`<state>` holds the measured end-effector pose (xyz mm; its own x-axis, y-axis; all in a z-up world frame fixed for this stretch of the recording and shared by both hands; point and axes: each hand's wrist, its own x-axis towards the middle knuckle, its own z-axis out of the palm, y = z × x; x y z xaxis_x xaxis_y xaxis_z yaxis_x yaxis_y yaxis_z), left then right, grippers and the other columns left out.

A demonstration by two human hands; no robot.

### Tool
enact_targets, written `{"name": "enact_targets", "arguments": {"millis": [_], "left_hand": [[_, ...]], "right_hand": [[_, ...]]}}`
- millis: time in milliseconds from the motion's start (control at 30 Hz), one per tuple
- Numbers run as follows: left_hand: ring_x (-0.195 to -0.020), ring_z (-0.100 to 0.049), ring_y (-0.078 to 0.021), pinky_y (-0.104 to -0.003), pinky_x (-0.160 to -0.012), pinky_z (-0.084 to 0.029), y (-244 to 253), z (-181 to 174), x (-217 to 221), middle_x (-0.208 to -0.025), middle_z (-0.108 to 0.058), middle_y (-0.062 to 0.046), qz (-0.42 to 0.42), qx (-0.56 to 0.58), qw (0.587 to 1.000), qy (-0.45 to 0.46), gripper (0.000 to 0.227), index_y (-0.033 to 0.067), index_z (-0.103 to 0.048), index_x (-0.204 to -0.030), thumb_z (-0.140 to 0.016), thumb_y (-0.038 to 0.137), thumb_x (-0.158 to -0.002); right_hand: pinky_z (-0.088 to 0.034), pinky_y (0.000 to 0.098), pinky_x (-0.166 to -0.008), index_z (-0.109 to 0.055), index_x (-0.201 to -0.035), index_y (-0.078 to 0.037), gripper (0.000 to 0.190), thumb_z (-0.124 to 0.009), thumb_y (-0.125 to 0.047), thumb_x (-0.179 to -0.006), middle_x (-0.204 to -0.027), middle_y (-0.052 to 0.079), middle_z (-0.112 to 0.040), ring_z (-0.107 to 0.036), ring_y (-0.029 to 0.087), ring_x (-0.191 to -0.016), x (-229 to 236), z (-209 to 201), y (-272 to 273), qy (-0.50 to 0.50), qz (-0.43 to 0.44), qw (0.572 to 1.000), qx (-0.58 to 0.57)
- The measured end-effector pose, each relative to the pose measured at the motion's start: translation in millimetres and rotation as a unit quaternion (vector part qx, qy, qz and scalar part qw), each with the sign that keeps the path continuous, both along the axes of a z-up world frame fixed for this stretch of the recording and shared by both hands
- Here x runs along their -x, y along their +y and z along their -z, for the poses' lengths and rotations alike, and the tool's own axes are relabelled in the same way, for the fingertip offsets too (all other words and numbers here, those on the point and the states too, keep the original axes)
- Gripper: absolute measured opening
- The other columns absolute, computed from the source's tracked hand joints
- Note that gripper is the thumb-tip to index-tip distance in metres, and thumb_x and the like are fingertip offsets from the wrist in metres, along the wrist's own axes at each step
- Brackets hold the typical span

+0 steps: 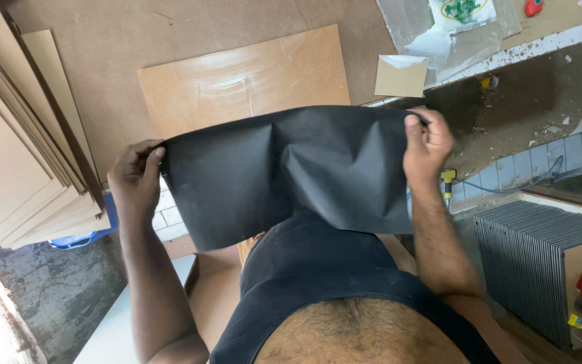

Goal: The person repeatedly applies glue to cardboard sheets, places black sheets on top, and trims the edges with a utility knife. The person stacks the finished units and continues the cycle.

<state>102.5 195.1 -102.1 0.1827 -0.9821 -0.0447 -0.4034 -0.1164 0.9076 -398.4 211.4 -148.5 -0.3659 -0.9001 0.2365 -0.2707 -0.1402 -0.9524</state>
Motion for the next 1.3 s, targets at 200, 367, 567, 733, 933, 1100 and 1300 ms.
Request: {"name": "enact_targets", "arguments": {"millis": [200, 367, 567, 733, 933, 1100, 1300], "left_hand": [[-0.085, -0.064, -0.0067, -0.021, -0.076, -0.052, 27.1, 89.8, 0.0, -0.1, -0.073, -0.003, -0.14, -0.032, 0.986, 0.078, 0.014, -0.0002, -0.072, -0.115, -0.065, 0.005, -0.104], [-0.091, -0.067, -0.0094, -0.023, -0.084, -0.054, 38.9, 146.8, -32.3, -0.102, -0.075, -0.006, -0.099, -0.005, 0.995, 0.018, 0.013, -0.0022, -0.071, -0.113, -0.068, 0.004, -0.102], [-0.09, -0.069, -0.0113, -0.026, -0.083, -0.053, 62.9, 147.7, -40.1, -0.098, -0.077, -0.008, -0.116, -0.035, 0.991, -0.055, 0.011, 0.0001, -0.074, -0.109, -0.069, 0.001, -0.1], [-0.097, -0.069, -0.0113, -0.025, -0.091, -0.053, 54.7, 140.5, -23.5, -0.103, -0.076, -0.007, -0.131, 0.046, 0.988, -0.063, 0.01, 0.0001, -0.072, -0.109, -0.067, -0.001, -0.101], [-0.086, -0.052, -0.0099, -0.024, -0.079, -0.045, 32.6, 167.2, -1.5, -0.103, -0.064, -0.001, -0.247, 0.005, 0.957, 0.15, 0.014, 0.0024, -0.065, -0.114, -0.056, 0.0, -0.104], [-0.094, -0.051, -0.0165, -0.032, -0.09, -0.045, 28.1, 194.8, 8.6, -0.099, -0.057, -0.006, -0.316, 0.08, 0.944, 0.041, 0.013, 0.0017, -0.058, -0.102, -0.045, 0.0, -0.101], [-0.091, -0.051, -0.0256, -0.041, -0.086, -0.045, 56.9, 210.9, 25.8, -0.097, -0.052, -0.011, -0.257, 0.069, 0.951, -0.156, 0.013, 0.001, -0.053, -0.097, -0.04, -0.002, -0.098]], "right_hand": [[-0.051, 0.0393, -0.072, -0.064, -0.111, 0.0, 0.004, -0.064, -0.004, -0.11, -0.093, 0.014, -0.063, -0.063, 0.028, -0.081, -39.1, 82.1, -13.3, 0.263, -0.005, 0.965, 0.018], [-0.054, 0.0433, -0.074, -0.064, -0.107, 0.0, 0.006, -0.069, 0.001, -0.103, -0.098, 0.016, -0.067, -0.067, 0.034, -0.087, -50.9, 101.3, -22.1, 0.331, -0.072, 0.939, 0.059], [-0.055, 0.0402, -0.082, -0.071, -0.112, -0.001, 0.012, -0.074, 0.001, -0.101, -0.103, 0.014, -0.07, -0.068, 0.031, -0.095, -54.2, 87.0, -15.8, 0.288, -0.101, 0.951, 0.05], [-0.054, 0.0313, -0.086, -0.072, -0.118, 0.0, 0.011, -0.07, -0.003, -0.107, -0.109, 0.012, -0.071, -0.066, 0.019, -0.097, -66.5, 85.8, -20.1, 0.057, -0.043, 0.994, -0.084], [-0.05, 0.0328, -0.092, -0.062, -0.118, 0.001, 0.017, -0.05, -0.011, -0.115, -0.111, 0.011, -0.064, -0.061, 0.019, -0.101, -97.8, 105.5, -18.5, 0.052, 0.092, 0.991, -0.08], [-0.045, 0.0451, -0.088, -0.06, -0.115, 0.0, 0.013, -0.049, -0.008, -0.114, -0.105, 0.017, -0.058, -0.057, 0.033, -0.098, -100.7, 117.3, -21.4, 0.297, 0.057, 0.953, -0.017], [-0.049, 0.0458, -0.086, -0.059, -0.114, 0.001, 0.012, -0.051, -0.008, -0.114, -0.107, 0.018, -0.058, -0.06, 0.035, -0.098, -75.6, 125.3, -7.5, 0.305, 0.019, 0.952, 0.005]]}}
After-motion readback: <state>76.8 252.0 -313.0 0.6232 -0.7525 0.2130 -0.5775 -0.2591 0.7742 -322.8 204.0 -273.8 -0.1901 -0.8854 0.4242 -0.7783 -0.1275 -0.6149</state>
